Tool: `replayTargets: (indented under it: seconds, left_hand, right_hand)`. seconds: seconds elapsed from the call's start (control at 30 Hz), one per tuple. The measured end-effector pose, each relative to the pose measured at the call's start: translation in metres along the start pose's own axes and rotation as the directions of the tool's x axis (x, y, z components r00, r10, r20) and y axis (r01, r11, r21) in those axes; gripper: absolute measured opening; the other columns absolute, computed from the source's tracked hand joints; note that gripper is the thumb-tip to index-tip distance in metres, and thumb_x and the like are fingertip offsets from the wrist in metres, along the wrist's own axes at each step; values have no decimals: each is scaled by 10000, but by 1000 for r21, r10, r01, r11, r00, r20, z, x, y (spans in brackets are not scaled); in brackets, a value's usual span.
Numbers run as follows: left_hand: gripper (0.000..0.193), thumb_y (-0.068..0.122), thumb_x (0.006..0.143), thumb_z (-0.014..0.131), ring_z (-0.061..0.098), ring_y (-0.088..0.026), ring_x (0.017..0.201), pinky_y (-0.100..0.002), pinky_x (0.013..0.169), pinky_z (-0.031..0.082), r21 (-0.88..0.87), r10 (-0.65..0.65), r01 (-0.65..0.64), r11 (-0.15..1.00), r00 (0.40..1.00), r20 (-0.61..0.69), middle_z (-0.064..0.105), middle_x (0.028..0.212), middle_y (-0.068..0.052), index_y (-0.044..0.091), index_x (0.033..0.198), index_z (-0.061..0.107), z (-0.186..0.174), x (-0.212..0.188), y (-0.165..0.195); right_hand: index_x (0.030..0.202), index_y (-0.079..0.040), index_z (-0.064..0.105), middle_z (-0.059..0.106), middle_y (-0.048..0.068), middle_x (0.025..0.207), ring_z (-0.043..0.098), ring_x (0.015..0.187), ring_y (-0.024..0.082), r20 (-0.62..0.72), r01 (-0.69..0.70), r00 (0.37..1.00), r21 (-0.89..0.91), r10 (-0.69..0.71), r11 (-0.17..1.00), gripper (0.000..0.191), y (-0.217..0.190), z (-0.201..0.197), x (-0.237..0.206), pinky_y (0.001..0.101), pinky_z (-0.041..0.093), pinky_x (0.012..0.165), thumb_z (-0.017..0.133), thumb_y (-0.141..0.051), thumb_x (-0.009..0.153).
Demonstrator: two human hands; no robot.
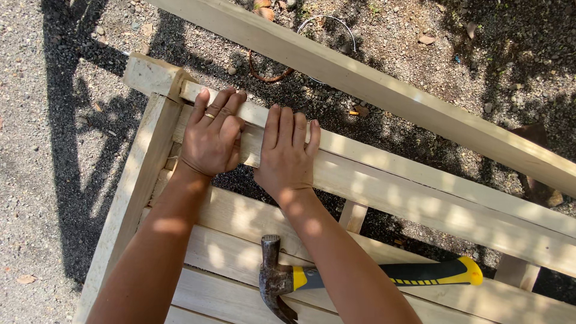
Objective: The person hammers nails into wooden slats to fasten them onto a wooden frame structure outdoors. They take nails from a cardboard box, position each nail on a slat, and drive it in with a claw hammer, working along the slats.
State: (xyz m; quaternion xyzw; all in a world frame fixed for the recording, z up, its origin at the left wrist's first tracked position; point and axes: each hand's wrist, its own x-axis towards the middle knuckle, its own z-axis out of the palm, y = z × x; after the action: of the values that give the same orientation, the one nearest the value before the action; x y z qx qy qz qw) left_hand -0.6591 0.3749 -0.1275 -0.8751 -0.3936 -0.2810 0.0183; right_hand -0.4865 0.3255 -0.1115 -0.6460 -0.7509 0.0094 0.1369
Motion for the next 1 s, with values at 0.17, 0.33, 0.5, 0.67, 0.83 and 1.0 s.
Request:
replayTargets:
  seconds: [0.17,0.33,0.5,0.67,0.83,1.0]
  left_hand:
    - [108,78,905,567,598,-387,1344,-581,1203,328,-23,16,-16,1000,1000,3,634,1418,-229,32,999,594,-2,-1,1]
    - [80,93,945,573,584,-383,1367,-576,1213,324,7,24,-24,1000,1000,-16,632,1430,-220,42,1004,591,-4,-2,5]
    - [95,73,952,551,530,-388,1436,-598,1247,256,-28,-55,55,998,998,17,592,1494,-237,34,1036,574,-3,-1,12]
    - [57,60,992,512,488,-397,1465,-643,1249,158,-215,-175,160,963,983,-52,558,1521,-245,28,1024,547,13,10,40]
    - [109,65,999,505,595,-346,1361,-610,1247,242,-228,-180,156,961,979,-90,660,1386,-165,20,1079,565,14,15,46]
    - [107,34,983,508,620,-337,1316,-586,1227,286,-183,-144,123,975,984,-108,681,1346,-148,22,1084,543,10,16,45]
  right_hand:
    - [1483,66,382,444,204,1435,419,1349,400,-102,13,995,-6,-14,1000,845,0,5,-4,624,222,1171,721,-122,732]
    - [1476,38,394,455,182,1418,426,1343,379,-94,-7,996,15,8,1000,864,-1,-2,-7,609,229,1183,730,-138,700]
    - [1471,29,394,450,182,1418,421,1353,373,-95,-3,995,-1,3,1000,878,0,3,-7,610,226,1182,743,-158,688]
    - [1483,12,380,434,195,1428,397,1367,376,-156,1,988,22,2,1000,715,2,9,-6,619,204,1187,711,-263,912]
    - [1502,-1,363,427,174,1446,383,1383,360,-68,-19,997,-2,19,1000,785,2,2,-2,606,195,1196,708,-283,856]
    - [1530,-39,319,368,159,1520,298,1456,365,150,9,989,29,-13,1000,1189,17,-23,-8,665,161,1167,910,-365,551]
